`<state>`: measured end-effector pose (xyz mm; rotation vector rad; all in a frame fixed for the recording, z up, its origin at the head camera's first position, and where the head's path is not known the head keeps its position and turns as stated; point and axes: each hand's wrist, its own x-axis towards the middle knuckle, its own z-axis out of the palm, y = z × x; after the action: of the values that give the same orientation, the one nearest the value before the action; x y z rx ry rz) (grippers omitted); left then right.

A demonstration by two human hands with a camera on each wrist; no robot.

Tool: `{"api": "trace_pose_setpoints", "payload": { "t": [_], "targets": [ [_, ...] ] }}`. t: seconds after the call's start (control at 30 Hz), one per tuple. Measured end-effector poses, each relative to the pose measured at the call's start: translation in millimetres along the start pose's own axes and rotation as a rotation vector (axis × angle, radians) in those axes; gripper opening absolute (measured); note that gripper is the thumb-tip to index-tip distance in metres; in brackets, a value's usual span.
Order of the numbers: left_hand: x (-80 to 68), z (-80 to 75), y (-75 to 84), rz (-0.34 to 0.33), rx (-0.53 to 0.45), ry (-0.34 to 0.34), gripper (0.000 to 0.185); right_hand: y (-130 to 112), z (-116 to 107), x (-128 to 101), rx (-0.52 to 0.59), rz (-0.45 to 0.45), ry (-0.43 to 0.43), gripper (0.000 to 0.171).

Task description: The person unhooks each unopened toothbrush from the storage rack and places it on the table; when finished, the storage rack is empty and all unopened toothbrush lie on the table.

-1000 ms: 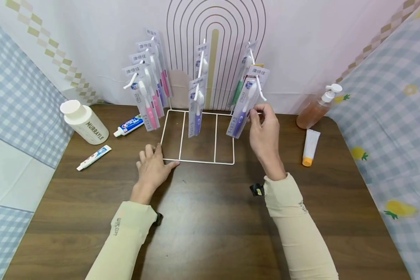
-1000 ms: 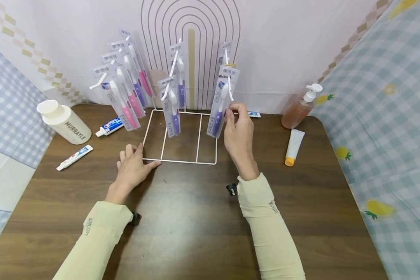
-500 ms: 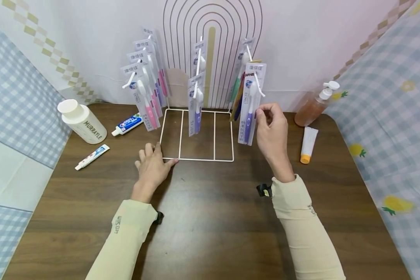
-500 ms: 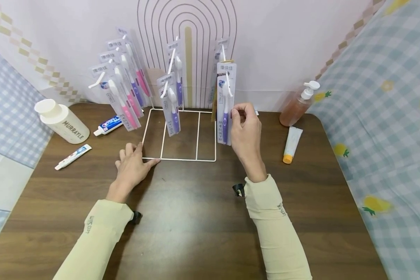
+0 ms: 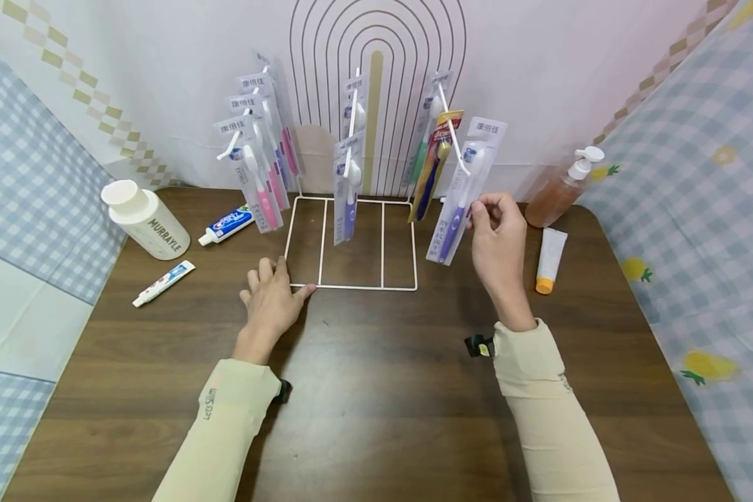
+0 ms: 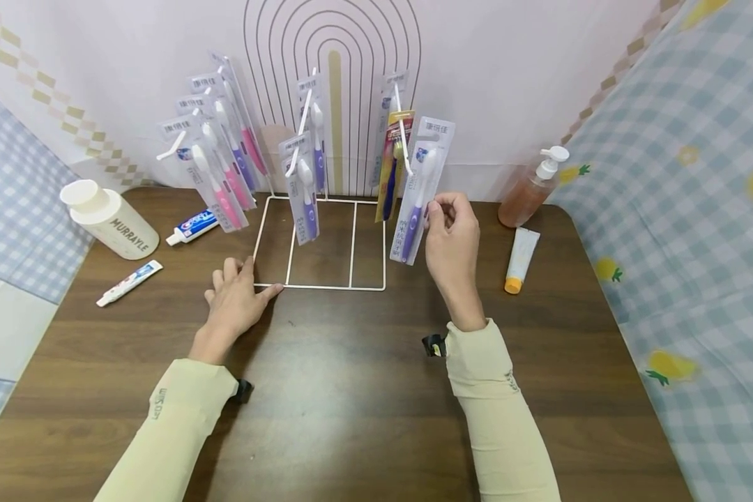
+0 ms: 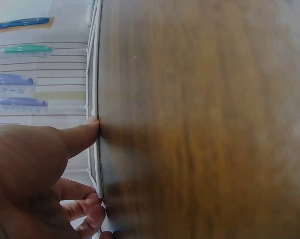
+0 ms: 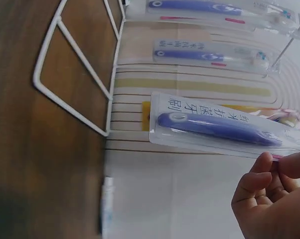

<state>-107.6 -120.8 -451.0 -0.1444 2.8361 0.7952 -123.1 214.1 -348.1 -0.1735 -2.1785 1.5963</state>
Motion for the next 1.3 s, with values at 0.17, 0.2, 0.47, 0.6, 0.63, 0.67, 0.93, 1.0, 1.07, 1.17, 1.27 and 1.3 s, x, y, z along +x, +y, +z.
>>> {"api": "trace_pose_setpoints", "payload": {
  "t": [0.17, 0.2, 0.47, 0.6, 0.63, 0.67, 0.93, 1.0, 1.07, 1.17, 1.27, 1.3],
  "targets": [
    [0.3, 0.2, 0.1, 0.000, -0.010, -0.005, 0.093, 16, -4, -2, -0.074, 0.117, -0.020, 0.016],
    [0.2, 0.0, 0.4, 0.000, -0.010, -0.006, 0.093, 21, -5, -3, -0.111, 0.153, -0.031, 0.020],
    [-1.1, -2.1, 1.1, -0.003, 0.004, -0.014, 0.093, 105, 5, 6, -0.276, 0.355, -0.120, 0.026],
    [-0.1, -2.1, 1.0, 0.000, 0.008, -0.013, 0.093, 167, 8, 20, -0.339, 0.412, -0.139, 0.023],
    [0.1, -2.0, 1.1, 0.001, 0.008, -0.013, 0.093, 179, 9, 24, -0.355, 0.419, -0.139, 0.023],
    [0.3, -2.0, 1.0, 0.002, 0.010, -0.013, 0.093, 184, 9, 24, -0.375, 0.432, -0.144, 0.024],
    [-0.3, -2.7, 2.2, 0.000, 0.010, -0.013, 0.093, 191, 9, 22, -0.421, 0.490, -0.177, 0.024],
    [-0.2, -2.7, 2.2, 0.002, 0.011, -0.012, 0.093, 190, 9, 22, -0.438, 0.493, -0.175, 0.024],
    [-0.3, -2.7, 2.0, 0.001, 0.010, -0.011, 0.094, 190, 10, 23, -0.459, 0.483, -0.175, 0.024],
    [0.4, -2.1, 1.4, -0.001, 0.011, -0.010, 0.094, 192, 13, 25, -0.498, 0.463, -0.172, 0.024],
    [0.7, -1.1, 1.1, -0.003, 0.010, -0.010, 0.093, 191, 15, 25, -0.537, 0.456, -0.168, 0.025],
    [0.7, -0.6, 0.9, -0.003, 0.011, -0.011, 0.093, 190, 15, 25, -0.548, 0.456, -0.164, 0.025]
  ]
}}
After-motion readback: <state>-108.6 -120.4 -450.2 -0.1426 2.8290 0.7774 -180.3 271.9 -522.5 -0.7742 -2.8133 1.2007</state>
